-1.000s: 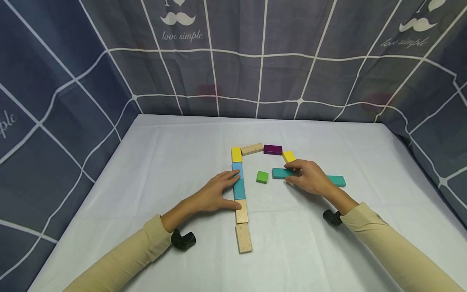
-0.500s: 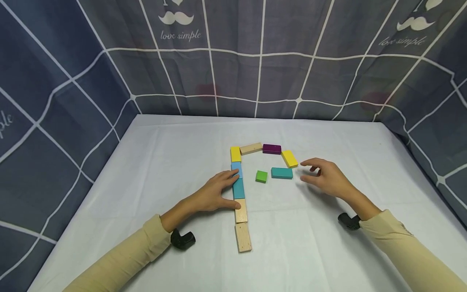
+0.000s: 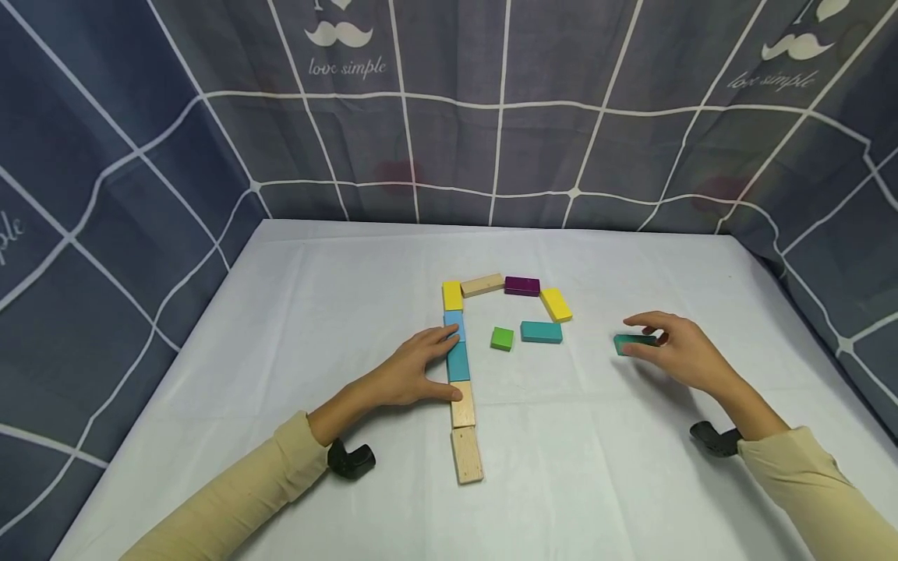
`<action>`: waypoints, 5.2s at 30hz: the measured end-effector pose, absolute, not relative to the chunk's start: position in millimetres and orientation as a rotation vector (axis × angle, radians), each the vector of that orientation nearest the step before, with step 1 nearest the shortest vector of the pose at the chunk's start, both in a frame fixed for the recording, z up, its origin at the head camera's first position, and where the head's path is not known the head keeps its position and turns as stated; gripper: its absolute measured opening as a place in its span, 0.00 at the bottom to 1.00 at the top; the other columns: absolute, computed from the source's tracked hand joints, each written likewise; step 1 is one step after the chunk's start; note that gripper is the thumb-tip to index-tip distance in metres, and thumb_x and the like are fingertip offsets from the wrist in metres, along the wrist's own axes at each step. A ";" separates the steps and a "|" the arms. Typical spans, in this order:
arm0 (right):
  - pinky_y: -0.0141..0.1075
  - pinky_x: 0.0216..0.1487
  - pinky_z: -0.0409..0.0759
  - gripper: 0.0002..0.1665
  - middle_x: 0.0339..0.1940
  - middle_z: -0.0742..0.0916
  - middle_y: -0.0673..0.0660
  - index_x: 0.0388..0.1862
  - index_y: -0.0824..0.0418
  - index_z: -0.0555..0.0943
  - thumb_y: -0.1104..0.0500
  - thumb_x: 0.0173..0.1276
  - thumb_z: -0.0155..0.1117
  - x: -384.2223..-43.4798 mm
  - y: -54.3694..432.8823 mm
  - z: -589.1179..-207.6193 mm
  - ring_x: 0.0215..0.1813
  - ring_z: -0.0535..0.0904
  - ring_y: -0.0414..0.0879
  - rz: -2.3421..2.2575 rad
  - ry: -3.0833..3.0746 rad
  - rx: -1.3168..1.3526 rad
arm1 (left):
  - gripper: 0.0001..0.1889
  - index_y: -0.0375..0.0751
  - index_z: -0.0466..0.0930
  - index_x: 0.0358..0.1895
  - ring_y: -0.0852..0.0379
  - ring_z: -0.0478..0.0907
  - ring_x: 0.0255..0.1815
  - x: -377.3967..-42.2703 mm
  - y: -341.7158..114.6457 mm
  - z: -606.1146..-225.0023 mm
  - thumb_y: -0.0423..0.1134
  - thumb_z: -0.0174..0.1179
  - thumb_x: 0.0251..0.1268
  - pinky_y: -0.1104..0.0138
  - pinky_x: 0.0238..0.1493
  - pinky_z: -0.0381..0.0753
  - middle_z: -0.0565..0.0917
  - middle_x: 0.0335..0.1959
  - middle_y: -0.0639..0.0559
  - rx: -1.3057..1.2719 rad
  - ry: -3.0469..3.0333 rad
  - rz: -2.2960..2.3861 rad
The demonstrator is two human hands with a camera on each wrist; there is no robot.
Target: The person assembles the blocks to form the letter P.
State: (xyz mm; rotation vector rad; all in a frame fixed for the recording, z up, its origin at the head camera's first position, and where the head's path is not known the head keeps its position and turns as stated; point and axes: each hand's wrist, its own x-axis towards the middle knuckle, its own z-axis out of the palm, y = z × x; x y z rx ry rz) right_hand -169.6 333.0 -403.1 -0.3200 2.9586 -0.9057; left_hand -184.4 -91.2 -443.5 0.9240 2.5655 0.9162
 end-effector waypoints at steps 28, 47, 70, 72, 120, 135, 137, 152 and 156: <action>0.33 0.38 0.73 0.25 0.49 0.83 0.69 0.56 0.73 0.80 0.62 0.62 0.73 -170.3 359.7 -424.5 0.43 0.76 0.54 -0.876 2.990 -0.372 | 0.49 0.36 0.59 0.75 0.43 0.48 0.78 -184.9 -90.9 -443.0 0.56 0.72 0.55 0.47 0.73 0.50 0.55 0.78 0.47 0.928 2.574 0.907; 0.47 0.47 0.75 0.21 0.51 0.84 0.61 0.55 0.67 0.82 0.59 0.65 0.71 -175.7 277.2 -402.1 0.50 0.76 0.56 -1.099 2.916 -0.562 | 0.50 0.36 0.59 0.76 0.43 0.47 0.78 -185.6 -90.4 -442.8 0.56 0.72 0.55 0.46 0.73 0.49 0.54 0.79 0.47 0.924 2.558 0.924; 0.49 0.54 0.76 0.21 0.47 0.85 0.58 0.52 0.69 0.83 0.64 0.59 0.73 -198.5 187.6 -424.0 0.50 0.77 0.53 -1.064 2.830 -0.795 | 0.50 0.37 0.58 0.76 0.45 0.46 0.78 -183.9 -90.9 -440.7 0.57 0.72 0.55 0.48 0.74 0.48 0.53 0.79 0.50 0.901 2.550 0.915; 0.49 0.54 0.75 0.21 0.47 0.86 0.58 0.51 0.69 0.84 0.64 0.58 0.73 -200.7 184.2 -424.9 0.51 0.77 0.54 -1.030 2.853 -0.777 | 0.50 0.37 0.58 0.76 0.45 0.46 0.78 -183.9 -91.2 -441.2 0.57 0.72 0.55 0.48 0.74 0.48 0.53 0.79 0.50 0.898 2.551 0.915; 0.44 0.54 0.73 0.18 0.50 0.86 0.57 0.53 0.64 0.85 0.64 0.63 0.72 -217.0 139.3 -422.7 0.52 0.73 0.51 -0.763 2.828 -0.854 | 0.49 0.35 0.59 0.76 0.42 0.48 0.78 -185.1 -90.1 -443.8 0.56 0.71 0.57 0.46 0.73 0.50 0.54 0.79 0.47 0.959 2.568 0.904; 0.45 0.52 0.73 0.21 0.50 0.86 0.57 0.53 0.65 0.84 0.59 0.62 0.73 -213.1 143.2 -422.4 0.51 0.73 0.51 -0.883 2.820 -0.834 | 0.49 0.36 0.58 0.76 0.42 0.47 0.78 -185.7 -90.7 -444.8 0.56 0.71 0.57 0.46 0.73 0.49 0.54 0.79 0.48 0.960 2.565 0.912; 0.46 0.53 0.73 0.21 0.49 0.86 0.57 0.52 0.66 0.85 0.58 0.62 0.73 -211.5 145.5 -421.9 0.52 0.74 0.51 -0.922 2.823 -0.842 | 0.49 0.36 0.58 0.76 0.42 0.47 0.78 -185.9 -90.9 -445.2 0.57 0.71 0.57 0.46 0.73 0.50 0.54 0.79 0.47 0.959 2.565 0.914; 0.53 0.55 0.74 0.24 0.54 0.84 0.59 0.57 0.67 0.82 0.57 0.64 0.72 -201.1 199.9 -406.8 0.59 0.75 0.57 -1.152 2.835 -0.669 | 0.50 0.35 0.59 0.76 0.43 0.47 0.78 -184.9 -92.7 -445.2 0.55 0.72 0.55 0.47 0.73 0.49 0.54 0.79 0.48 0.934 2.562 0.931; 0.53 0.52 0.74 0.24 0.53 0.85 0.60 0.56 0.67 0.82 0.58 0.63 0.73 -197.3 221.7 -407.2 0.56 0.74 0.57 -1.172 2.863 -0.639 | 0.50 0.35 0.59 0.76 0.42 0.47 0.78 -184.8 -92.7 -444.8 0.55 0.72 0.55 0.46 0.73 0.49 0.54 0.79 0.47 0.935 2.560 0.937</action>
